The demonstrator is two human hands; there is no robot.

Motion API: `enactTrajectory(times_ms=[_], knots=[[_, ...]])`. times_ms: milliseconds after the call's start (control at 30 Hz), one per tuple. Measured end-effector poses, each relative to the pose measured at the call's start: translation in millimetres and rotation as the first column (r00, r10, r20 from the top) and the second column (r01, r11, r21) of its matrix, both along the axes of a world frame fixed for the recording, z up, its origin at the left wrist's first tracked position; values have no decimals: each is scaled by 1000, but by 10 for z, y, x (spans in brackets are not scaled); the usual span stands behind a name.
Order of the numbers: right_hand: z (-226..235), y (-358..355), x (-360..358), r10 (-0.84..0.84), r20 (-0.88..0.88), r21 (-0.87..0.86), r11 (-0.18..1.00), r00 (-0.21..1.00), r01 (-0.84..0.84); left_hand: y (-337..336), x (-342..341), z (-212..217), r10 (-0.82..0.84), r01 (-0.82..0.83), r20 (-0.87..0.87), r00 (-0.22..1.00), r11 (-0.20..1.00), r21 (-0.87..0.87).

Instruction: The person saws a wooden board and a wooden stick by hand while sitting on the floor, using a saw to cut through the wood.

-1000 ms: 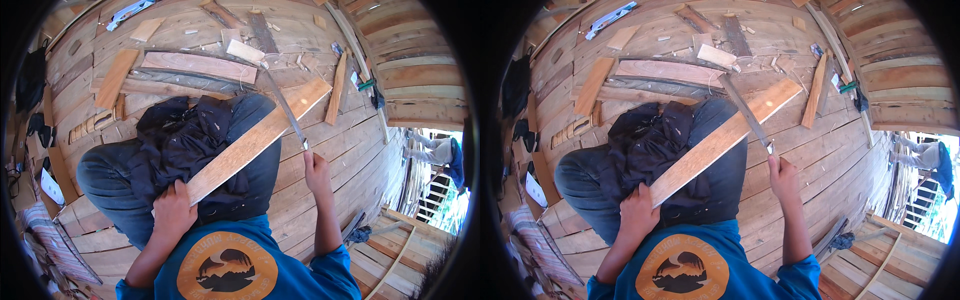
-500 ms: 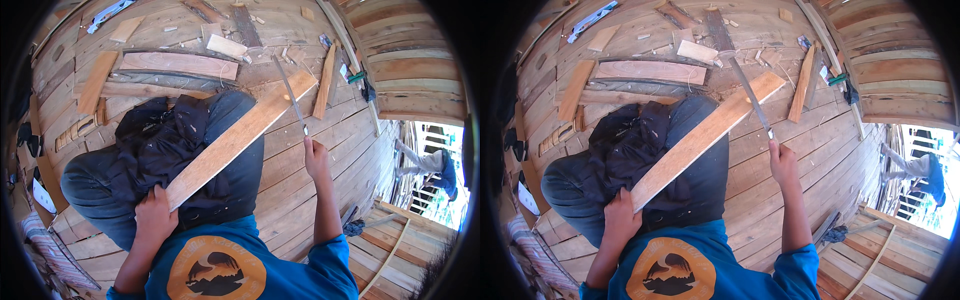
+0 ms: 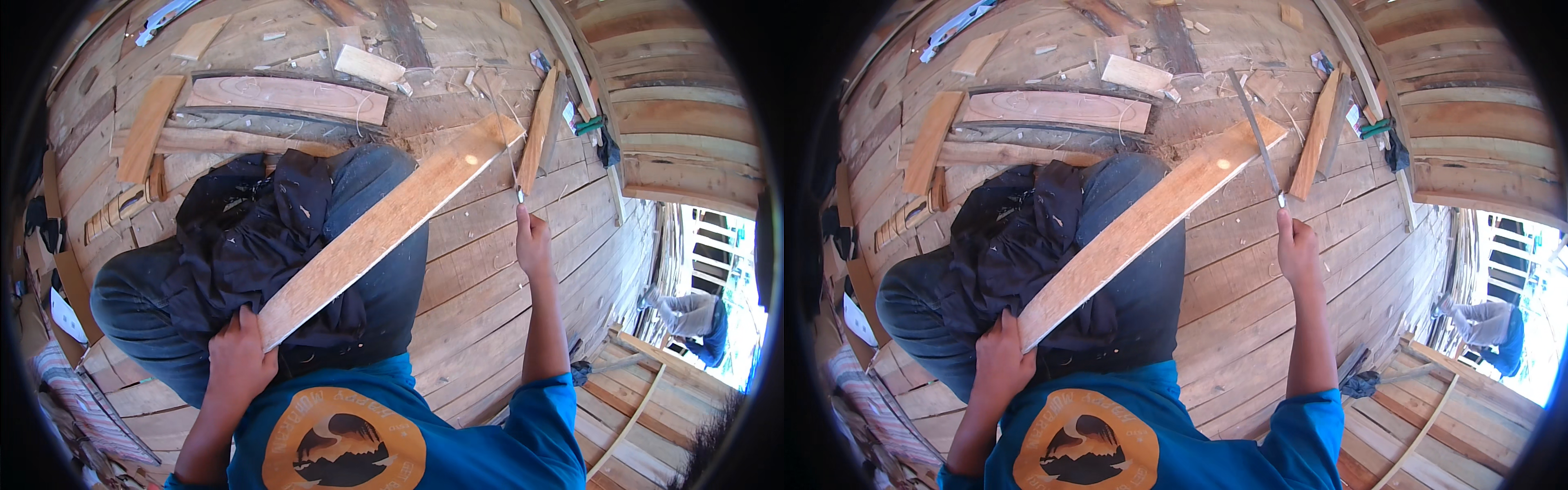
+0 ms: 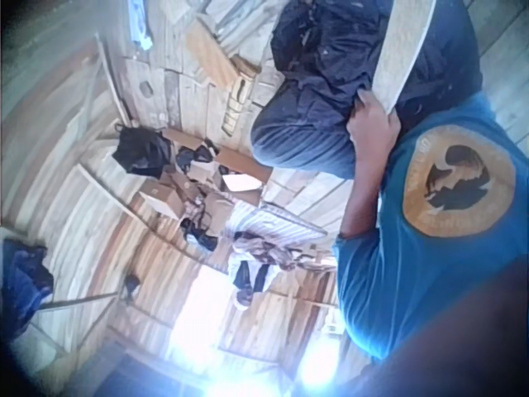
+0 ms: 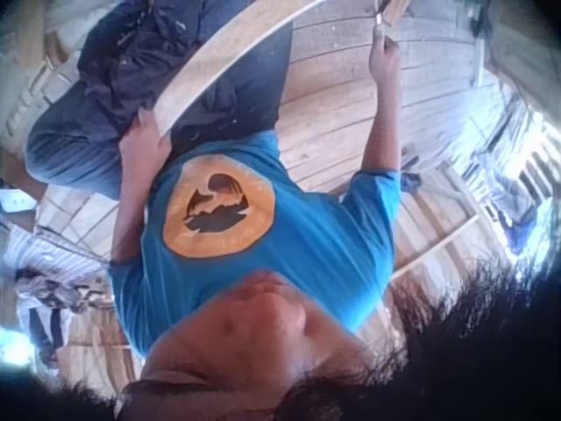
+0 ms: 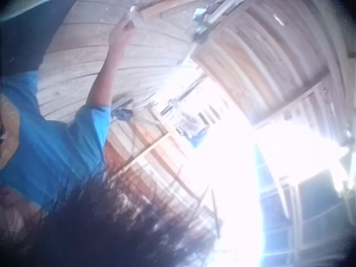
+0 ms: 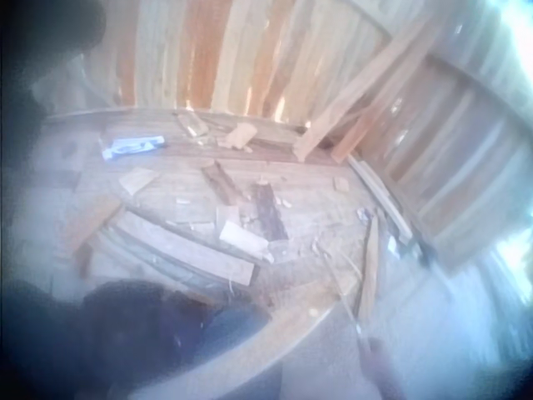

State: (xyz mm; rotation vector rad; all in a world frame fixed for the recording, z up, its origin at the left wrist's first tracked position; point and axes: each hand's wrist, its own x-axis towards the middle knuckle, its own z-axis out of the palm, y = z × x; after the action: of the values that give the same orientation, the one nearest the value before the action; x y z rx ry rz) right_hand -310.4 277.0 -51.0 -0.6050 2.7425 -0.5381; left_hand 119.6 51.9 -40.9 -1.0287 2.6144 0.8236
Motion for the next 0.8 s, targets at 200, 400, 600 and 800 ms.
enactTrajectory(times_ms=[200,400,600,800], knots=[[74,-384,800,295,207,-108,955,933,-278,9,14,-1,22,-22,21,1000,1000,12],[-11,-454,514,342,106,79,933,933,-351,65,-71,-58,2,-2,5,1000,998,-55],[-52,-453,350,288,-73,76,956,955,-283,65,-14,-80,13,-14,-36,999,1000,-26],[20,977,-1074,-240,-343,136,944,908,301,64,74,-94,31,-31,-57,998,1000,4]])
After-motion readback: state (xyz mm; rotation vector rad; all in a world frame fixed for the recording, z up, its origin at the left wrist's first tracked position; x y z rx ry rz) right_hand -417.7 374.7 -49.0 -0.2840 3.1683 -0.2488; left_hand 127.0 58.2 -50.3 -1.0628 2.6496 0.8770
